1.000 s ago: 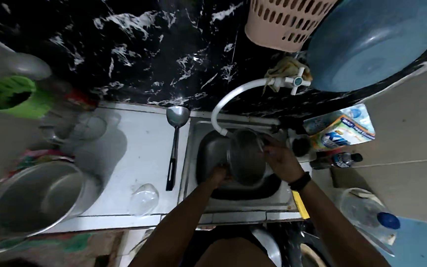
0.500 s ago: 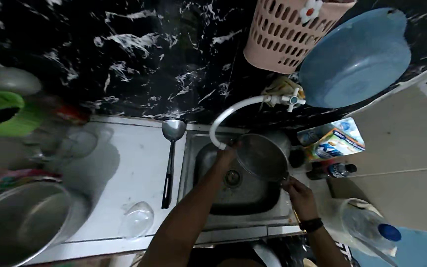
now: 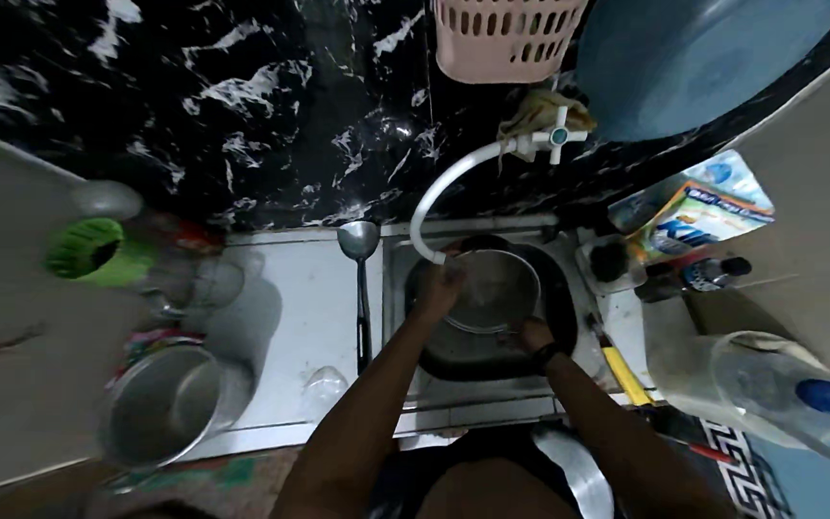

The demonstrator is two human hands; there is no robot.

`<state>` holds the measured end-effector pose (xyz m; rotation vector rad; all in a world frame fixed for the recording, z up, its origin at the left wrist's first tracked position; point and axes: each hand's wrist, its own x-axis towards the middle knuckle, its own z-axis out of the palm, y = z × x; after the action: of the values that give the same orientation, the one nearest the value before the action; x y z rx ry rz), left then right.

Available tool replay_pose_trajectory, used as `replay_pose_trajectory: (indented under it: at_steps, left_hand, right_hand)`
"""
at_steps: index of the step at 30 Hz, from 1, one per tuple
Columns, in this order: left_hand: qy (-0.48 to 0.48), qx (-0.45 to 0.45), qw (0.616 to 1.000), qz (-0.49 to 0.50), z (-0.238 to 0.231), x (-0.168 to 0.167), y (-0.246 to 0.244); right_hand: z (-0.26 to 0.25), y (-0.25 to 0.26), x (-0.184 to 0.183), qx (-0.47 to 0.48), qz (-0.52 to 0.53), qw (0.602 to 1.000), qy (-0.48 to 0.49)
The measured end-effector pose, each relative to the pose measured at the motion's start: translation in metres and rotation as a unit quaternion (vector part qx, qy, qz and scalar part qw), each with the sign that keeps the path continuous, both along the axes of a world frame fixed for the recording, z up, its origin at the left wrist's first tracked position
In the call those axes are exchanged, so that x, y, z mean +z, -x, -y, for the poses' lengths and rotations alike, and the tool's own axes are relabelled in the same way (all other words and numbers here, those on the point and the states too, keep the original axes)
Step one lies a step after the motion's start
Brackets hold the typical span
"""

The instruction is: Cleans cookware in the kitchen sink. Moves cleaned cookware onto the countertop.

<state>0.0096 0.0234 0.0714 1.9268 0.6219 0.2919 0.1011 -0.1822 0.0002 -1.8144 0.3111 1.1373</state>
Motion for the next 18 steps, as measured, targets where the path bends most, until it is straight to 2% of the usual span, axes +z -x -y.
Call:
replay_pose_trajectory:
  at_steps: [3, 6, 8, 10, 13, 16, 18]
  left_hand:
    - [-0.045, -0.02, 0.997, -0.06, 0.002, 0.006, 0.009]
    - [-0.111, -0.036, 0.987, -0.114, -0.008, 0.009, 0.014]
    - [-0.14, -0.036, 0.982, -0.12, -0.011, 0.003, 0.02]
    - [-0.105, -0.022, 0.99, -0.09, -0.007, -0.003, 0.026]
    - [0.027, 0.014, 0.996, -0.08, 0.007, -0.01, 0.034]
    - [0.075, 0.066, 0.991, -0.087, 0.002, -0.017, 0.045]
    - [0.094, 0.101, 0.985, -0.1, -0.016, -0.024, 0.055]
  right_hand:
    - [0.002, 0.01, -0.004, -0.005, -0.064, 0.998, -0.015]
    - [0.008, 0.0, 0.002, 0.072, -0.056, 0.996, 0.005]
    - [0.022, -0.013, 0.011, 0.147, -0.014, 0.989, 0.018]
    - [0.043, -0.03, 0.024, 0.216, 0.063, 0.974, 0.024]
    - [0.066, -0.048, 0.038, 0.146, 0.152, 0.978, 0.014]
    - [0.043, -0.052, 0.042, 0.141, 0.202, 0.969, 0.016]
    - [0.021, -0.042, 0.033, 0.19, 0.201, 0.961, 0.008]
